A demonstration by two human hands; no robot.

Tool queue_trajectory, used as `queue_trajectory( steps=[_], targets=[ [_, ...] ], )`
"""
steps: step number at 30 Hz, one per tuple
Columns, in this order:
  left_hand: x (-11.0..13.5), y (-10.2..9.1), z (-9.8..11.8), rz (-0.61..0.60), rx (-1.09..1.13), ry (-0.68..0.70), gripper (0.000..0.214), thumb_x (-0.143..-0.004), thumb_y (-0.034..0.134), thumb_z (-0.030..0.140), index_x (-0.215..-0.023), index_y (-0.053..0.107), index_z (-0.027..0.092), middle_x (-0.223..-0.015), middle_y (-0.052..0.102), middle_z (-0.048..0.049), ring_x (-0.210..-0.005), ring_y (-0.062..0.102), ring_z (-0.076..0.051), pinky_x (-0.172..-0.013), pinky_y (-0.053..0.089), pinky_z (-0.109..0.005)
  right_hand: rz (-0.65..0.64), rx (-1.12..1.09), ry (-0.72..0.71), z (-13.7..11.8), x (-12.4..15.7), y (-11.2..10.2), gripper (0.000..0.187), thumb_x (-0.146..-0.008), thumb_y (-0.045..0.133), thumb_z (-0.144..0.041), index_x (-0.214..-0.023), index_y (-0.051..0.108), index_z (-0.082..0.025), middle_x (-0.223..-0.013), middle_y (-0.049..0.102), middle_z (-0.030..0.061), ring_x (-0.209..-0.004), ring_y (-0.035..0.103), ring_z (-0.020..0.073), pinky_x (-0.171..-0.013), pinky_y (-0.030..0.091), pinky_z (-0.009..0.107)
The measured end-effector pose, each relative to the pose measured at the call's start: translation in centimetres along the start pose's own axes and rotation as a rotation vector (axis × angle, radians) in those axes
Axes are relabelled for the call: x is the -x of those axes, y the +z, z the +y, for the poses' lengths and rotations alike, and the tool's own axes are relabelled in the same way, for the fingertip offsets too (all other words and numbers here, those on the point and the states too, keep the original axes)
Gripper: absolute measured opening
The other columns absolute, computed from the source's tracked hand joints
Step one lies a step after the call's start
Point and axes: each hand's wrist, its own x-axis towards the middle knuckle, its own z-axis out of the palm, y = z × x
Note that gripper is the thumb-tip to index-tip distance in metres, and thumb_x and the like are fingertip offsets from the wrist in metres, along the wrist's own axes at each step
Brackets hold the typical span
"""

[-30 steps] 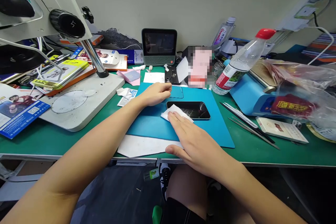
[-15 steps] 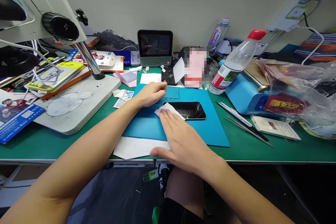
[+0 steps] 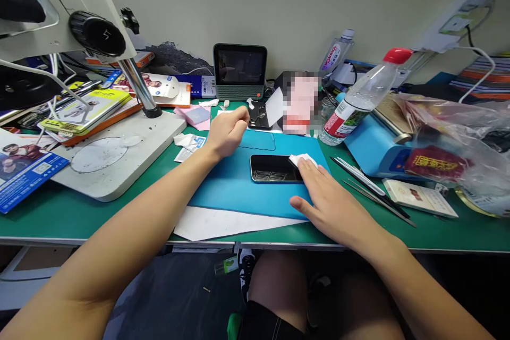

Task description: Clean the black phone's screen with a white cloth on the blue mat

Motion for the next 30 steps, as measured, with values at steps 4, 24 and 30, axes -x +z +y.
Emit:
queue_trajectory(
  steps=[4,24,30],
  targets=[
    [0.1,-0.1,0.1,0.009,-0.024,0.027,0.008,-0.079,0.038,0.028,-0.075,0.043,0.023,-0.070,0.054,-0.0024,-0.067,0.049,-0.021,-0.065,0.034,-0.035,-0.009,-0.071,-0.007,-2.2,-2.6,0.0,0.106,-0.093,0.025,-0.083,-0.161,0.032,-0.002,-0.166,0.034,0.0254,-0.156,0.026,0.0377,-0.126,0.028,0.058],
    [0.4,-0.3,2.1,-0.524,-0.092,0.131,0.040,-0.087,0.054,0.050,-0.111,0.069,0.021,-0.090,0.073,-0.0036,-0.078,0.064,-0.022,-0.072,0.043,-0.031,-0.053,-0.146,-0.125,-6.5,-0.6,0.6,0.100,-0.099,0.025,-0.076,-0.158,0.034,0.004,-0.164,0.034,0.0267,-0.157,0.026,0.0356,-0.128,0.024,0.055],
    [0.5,0.0,3.1,-0.706,-0.055,0.023,0.078,-0.078,0.067,0.073,-0.136,0.059,0.021,-0.123,0.067,-0.0097,-0.106,0.064,-0.028,-0.088,0.047,-0.034,-0.025,-0.034,-0.059,-2.0,2.1,0.3,0.088,-0.103,0.026,-0.069,-0.164,0.024,-0.006,-0.167,0.030,0.0217,-0.158,0.023,0.0320,-0.127,0.017,0.064]
  ],
)
